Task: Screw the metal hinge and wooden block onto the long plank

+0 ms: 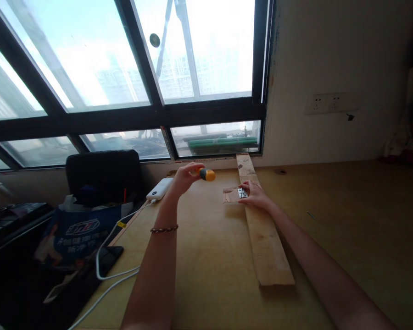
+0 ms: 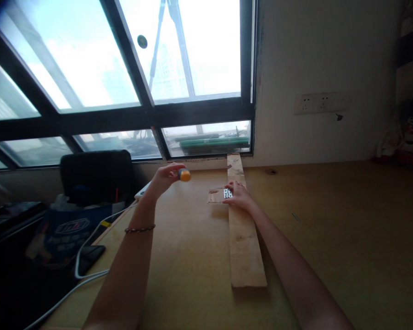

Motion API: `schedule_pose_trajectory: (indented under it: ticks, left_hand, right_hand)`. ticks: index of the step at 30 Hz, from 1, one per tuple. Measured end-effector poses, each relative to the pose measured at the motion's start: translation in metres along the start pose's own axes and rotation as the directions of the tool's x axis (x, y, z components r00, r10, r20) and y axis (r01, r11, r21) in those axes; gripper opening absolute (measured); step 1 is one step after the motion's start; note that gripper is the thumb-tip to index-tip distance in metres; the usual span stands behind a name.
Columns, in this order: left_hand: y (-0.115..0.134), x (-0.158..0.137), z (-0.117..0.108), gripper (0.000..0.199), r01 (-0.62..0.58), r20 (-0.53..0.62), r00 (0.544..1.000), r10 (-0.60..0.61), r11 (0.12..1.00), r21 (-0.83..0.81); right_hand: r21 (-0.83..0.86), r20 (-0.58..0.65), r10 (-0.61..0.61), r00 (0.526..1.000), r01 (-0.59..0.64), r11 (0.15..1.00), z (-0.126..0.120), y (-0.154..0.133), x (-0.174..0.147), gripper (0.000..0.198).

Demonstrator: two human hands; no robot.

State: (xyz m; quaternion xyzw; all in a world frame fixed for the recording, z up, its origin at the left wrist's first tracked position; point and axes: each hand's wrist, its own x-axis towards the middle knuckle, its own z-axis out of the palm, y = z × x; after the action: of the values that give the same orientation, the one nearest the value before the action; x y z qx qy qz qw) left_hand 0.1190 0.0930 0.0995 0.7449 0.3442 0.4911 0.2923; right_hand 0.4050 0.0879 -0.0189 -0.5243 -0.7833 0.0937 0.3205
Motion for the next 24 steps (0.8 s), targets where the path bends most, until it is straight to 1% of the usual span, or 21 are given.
schedule_pose_trajectory:
  ticks: [1,3,5,6,7,9,10,11,12,13,14,16,20,22,24]
  left_hand:
    - [0.007,0.004,0.005,0.029,-0.015,-0.115,0.993,0.007,0.998,-0.063]
    - [0.021,0.012,0.019,0.025,-0.027,-0.253,0.967,-0.027,0.978,-0.206]
    - [0.033,0.018,0.037,0.019,-0.012,-0.332,0.935,-0.128,0.920,-0.391]
    - [0.038,0.020,0.046,0.017,0.010,-0.338,0.919,-0.203,0.869,-0.495]
    - [0.041,0.021,0.055,0.014,0.049,-0.298,0.911,-0.283,0.794,-0.606]
    - [0.044,0.022,0.070,0.006,0.167,-0.153,0.889,-0.431,0.618,-0.768]
    - [0.043,0.022,0.076,0.003,0.230,-0.078,0.866,-0.494,0.531,-0.816]
    - [0.042,0.022,0.080,0.006,0.280,-0.017,0.837,-0.547,0.455,-0.845]
    - [0.040,0.022,0.083,0.010,0.311,0.020,0.808,-0.589,0.396,-0.864]
    - [0.037,0.021,0.085,0.013,0.325,0.040,0.783,-0.620,0.354,-0.877]
    - [0.034,0.021,0.085,0.015,0.326,0.046,0.770,-0.637,0.330,-0.886]
    - [0.028,0.020,0.083,0.015,0.310,0.030,0.776,-0.630,0.340,-0.888]
    - [0.020,0.018,0.078,0.015,0.304,-0.032,0.814,-0.580,0.472,-0.828]
    - [0.017,0.017,0.077,0.018,0.334,-0.020,0.824,-0.566,0.514,-0.790]
    - [0.016,0.015,0.078,0.020,0.379,0.034,0.837,-0.546,0.534,-0.756]
  right_hand:
    - [0.003,0.001,0.003,1.000,-0.003,1.000,0.000,0.000,0.000,0.062]
    - [0.003,0.001,0.008,1.000,-0.008,1.000,0.000,0.001,0.000,0.063]
    - [-0.006,-0.003,0.006,1.000,-0.006,1.000,0.001,0.001,0.000,0.063]
    - [-0.012,-0.004,0.003,1.000,-0.003,1.000,0.001,0.002,0.001,0.063]
    - [-0.017,-0.005,0.002,1.000,-0.002,1.000,0.001,0.002,0.001,0.062]
    - [-0.026,-0.005,-0.001,1.000,0.001,1.000,0.001,0.002,0.001,0.062]
    - [-0.029,-0.004,-0.004,1.000,0.004,1.000,0.001,0.002,0.001,0.062]
    - [-0.032,-0.002,-0.009,1.000,0.009,0.999,0.000,0.001,0.001,0.061]
    - [-0.034,0.001,-0.014,1.000,0.014,0.999,0.000,0.001,0.000,0.061]
    - [-0.035,0.004,-0.017,1.000,0.017,0.999,0.000,0.000,0.000,0.061]
    - [-0.035,0.005,-0.017,1.000,0.017,0.999,0.000,0.000,0.000,0.061]
    - [-0.033,0.004,-0.009,1.000,0.010,0.999,-0.001,-0.001,0.000,0.061]
    - [-0.018,-0.001,0.007,1.000,-0.007,1.000,-0.001,-0.002,-0.001,0.061]
    - [-0.012,-0.005,0.020,1.000,-0.020,1.000,-0.001,-0.003,-0.001,0.063]
    - [-0.012,-0.008,0.027,1.000,-0.027,1.000,-0.002,-0.004,-0.001,0.064]
